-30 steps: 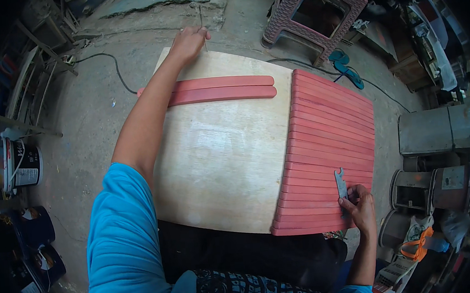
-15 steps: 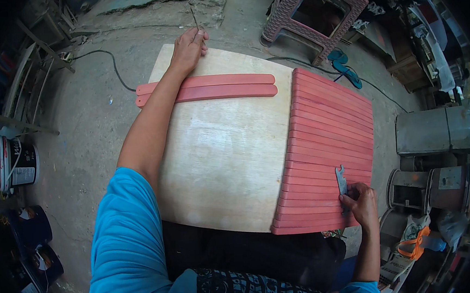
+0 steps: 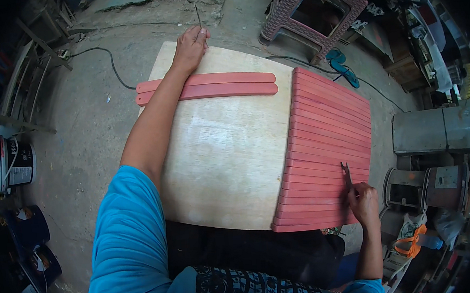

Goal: The person assembles a wooden structure by picking red slats from a crate and aligning them side-by-side on a wooden base, securing them one by one.

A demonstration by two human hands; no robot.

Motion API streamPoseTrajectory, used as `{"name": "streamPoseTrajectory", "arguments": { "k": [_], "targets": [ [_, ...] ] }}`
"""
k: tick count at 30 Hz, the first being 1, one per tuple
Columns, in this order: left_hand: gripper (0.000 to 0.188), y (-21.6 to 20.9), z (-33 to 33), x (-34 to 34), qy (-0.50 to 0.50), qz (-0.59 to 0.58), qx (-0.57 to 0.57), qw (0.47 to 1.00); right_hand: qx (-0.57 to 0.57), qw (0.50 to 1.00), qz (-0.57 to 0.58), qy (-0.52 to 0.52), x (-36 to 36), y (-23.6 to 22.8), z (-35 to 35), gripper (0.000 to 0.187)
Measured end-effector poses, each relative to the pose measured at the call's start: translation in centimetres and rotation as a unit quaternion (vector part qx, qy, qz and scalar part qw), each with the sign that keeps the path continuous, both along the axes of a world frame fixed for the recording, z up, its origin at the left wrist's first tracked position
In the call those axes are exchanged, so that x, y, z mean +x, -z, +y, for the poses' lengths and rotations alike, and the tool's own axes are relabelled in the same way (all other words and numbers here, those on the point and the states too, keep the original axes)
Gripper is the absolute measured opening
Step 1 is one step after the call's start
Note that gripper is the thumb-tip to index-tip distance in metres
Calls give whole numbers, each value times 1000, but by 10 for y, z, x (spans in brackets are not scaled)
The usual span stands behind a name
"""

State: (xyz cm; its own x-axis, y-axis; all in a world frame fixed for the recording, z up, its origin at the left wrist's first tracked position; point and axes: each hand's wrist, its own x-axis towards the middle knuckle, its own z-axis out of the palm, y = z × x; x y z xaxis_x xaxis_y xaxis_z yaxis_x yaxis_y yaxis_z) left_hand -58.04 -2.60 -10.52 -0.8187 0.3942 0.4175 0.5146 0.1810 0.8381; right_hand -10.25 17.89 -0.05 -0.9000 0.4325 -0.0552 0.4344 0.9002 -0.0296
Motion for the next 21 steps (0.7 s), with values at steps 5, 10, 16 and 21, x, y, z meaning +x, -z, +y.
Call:
{"name": "streamPoseTrajectory", "arguments": {
  "k": [5, 10, 16, 21],
  "targets": [
    [26, 7, 6, -3, 1, 2, 13, 1000, -235, 950, 57, 197, -31, -46, -2, 13],
    [26, 13, 5, -4, -21, 60, 14, 998, -485, 855, 129, 134, -133, -107, -25, 18],
    [24, 5, 8, 3, -22, 104, 18, 994, -621, 758, 193, 56, -259, -83, -51, 19],
    [23, 4, 11, 4, -4, 87, 11, 996, -683, 708, 172, 39, -346, -63, -62, 14]
  ]
}}
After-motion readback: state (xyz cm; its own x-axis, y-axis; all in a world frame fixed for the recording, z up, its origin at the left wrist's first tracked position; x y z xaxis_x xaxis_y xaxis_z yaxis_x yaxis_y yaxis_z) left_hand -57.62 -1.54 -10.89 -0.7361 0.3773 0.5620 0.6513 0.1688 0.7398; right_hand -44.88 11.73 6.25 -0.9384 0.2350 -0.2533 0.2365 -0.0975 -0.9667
